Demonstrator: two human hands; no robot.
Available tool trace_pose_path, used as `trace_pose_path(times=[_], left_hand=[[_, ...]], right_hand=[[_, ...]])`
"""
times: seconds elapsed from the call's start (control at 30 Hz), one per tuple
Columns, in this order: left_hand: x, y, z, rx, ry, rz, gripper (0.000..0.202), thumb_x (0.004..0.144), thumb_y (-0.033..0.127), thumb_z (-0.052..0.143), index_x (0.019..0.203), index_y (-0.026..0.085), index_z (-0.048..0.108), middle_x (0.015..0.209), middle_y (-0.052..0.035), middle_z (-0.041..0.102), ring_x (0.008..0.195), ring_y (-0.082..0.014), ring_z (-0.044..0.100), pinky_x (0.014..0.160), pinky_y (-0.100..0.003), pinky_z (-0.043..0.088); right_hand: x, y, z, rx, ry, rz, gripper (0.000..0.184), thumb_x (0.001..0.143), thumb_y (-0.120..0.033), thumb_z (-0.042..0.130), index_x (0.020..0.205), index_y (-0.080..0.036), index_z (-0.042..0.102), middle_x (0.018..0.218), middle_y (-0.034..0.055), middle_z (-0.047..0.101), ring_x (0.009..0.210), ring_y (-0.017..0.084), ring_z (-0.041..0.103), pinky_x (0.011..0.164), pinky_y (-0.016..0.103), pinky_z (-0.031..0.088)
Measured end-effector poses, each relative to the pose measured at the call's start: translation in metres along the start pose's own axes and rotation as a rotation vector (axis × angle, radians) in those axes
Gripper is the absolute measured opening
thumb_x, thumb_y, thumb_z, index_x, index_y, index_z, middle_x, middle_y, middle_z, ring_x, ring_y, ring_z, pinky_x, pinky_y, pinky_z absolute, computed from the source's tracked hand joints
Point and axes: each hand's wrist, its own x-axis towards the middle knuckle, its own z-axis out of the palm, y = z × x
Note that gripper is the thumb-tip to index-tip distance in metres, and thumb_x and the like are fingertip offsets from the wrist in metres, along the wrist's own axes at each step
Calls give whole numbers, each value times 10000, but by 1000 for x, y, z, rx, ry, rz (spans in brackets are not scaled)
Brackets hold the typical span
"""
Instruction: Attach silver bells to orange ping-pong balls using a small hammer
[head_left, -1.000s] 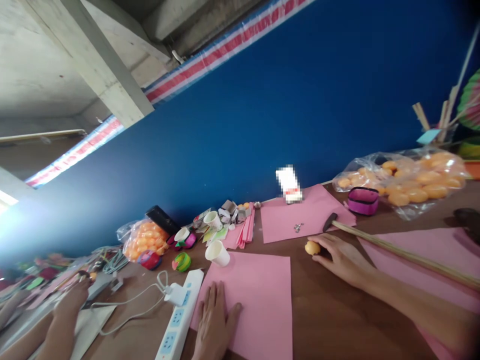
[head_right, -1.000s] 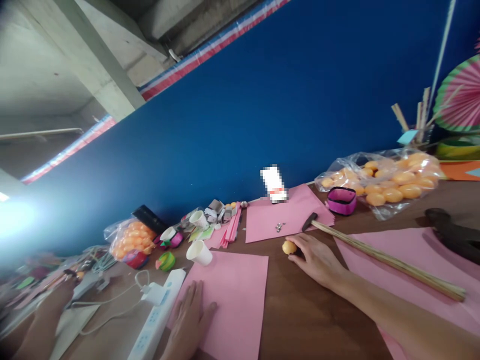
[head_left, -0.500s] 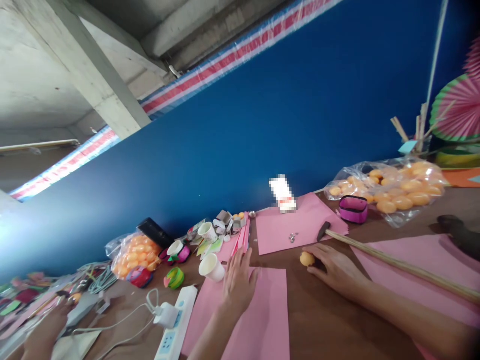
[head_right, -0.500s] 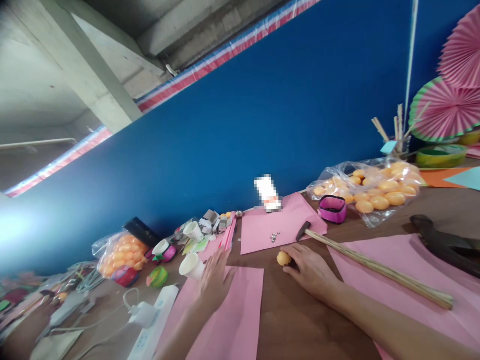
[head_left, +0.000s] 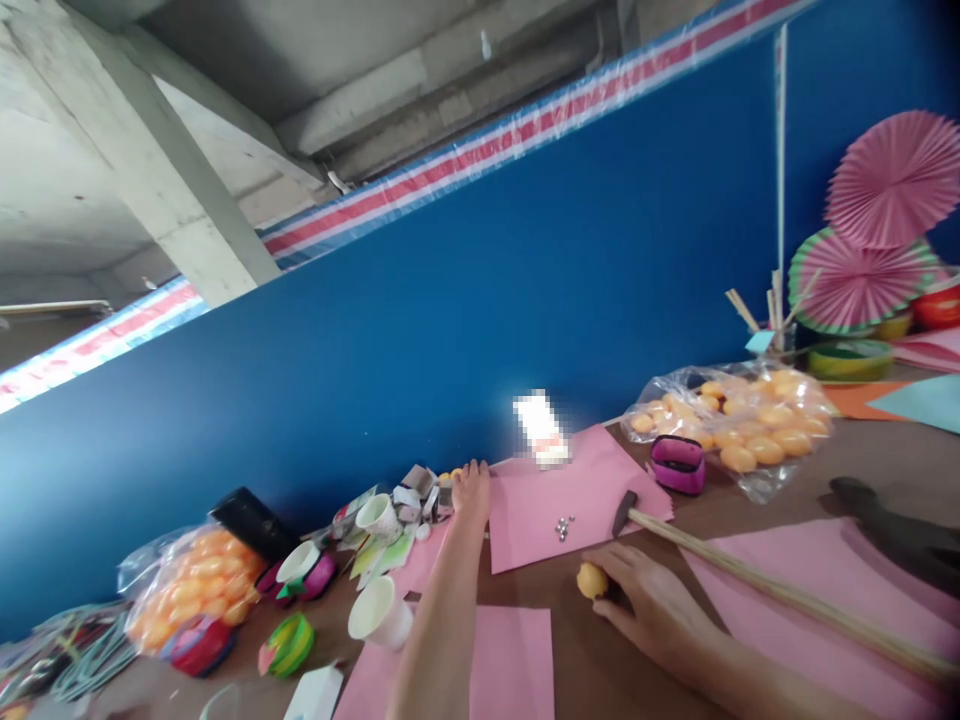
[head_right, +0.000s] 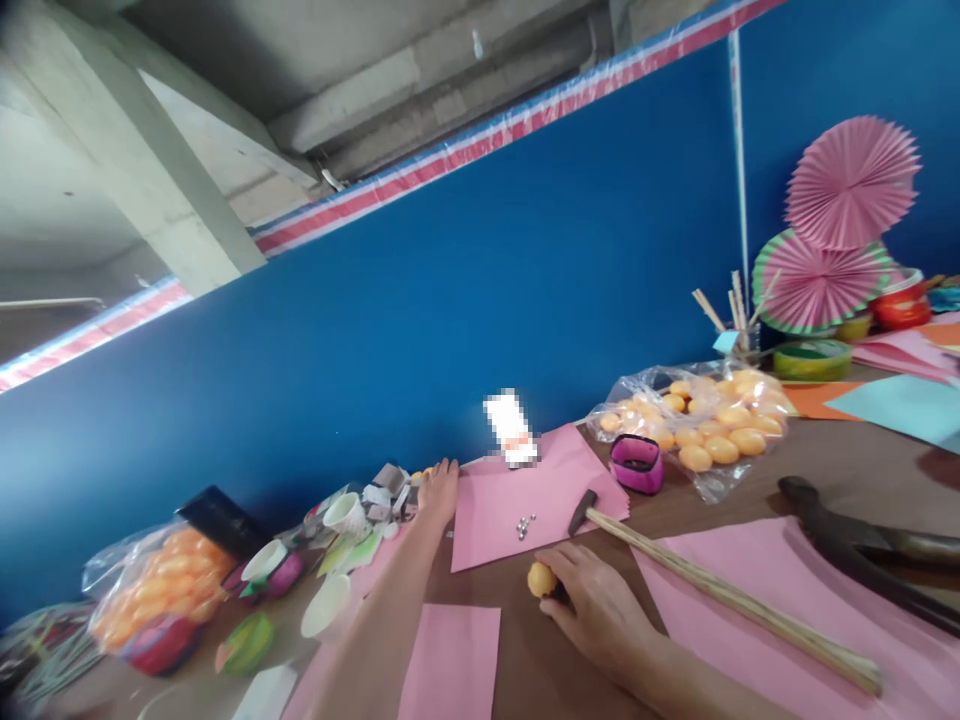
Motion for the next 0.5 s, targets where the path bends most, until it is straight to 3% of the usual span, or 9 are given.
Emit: trace_pose_path(times=[0.17, 0.37, 0.5], left_hand=[[4, -2, 1, 8, 6, -40, 396, 847, 58, 271, 1148, 142, 514, 1056, -160, 556, 1038, -256, 509, 890, -417, 362], [5, -3, 3, -87, 25, -92, 367, 843, 66, 266, 1060, 146, 551, 1076, -159, 519, 1006, -254, 507, 799, -354, 416], [5, -1, 2, -225, 54, -92, 356, 833, 32, 265, 995, 125, 568, 991, -152, 556, 1041, -239, 492, 910, -382, 347]], right_hand=[[0, -3, -1, 9, -10, 11, 349, 691, -166, 541, 1032, -238, 555, 1022, 38, 617, 953, 206, 538, 841, 321, 402], [1, -7, -5, 19, -22, 13, 355, 689, -163, 545, 1036, -237, 554, 1016, 38, 615, 953, 211, 539, 840, 326, 404], [1, -6, -4, 25, -13, 17, 336, 695, -172, 543, 1023, -242, 556, 1005, 41, 616, 939, 218, 541, 822, 331, 406]])
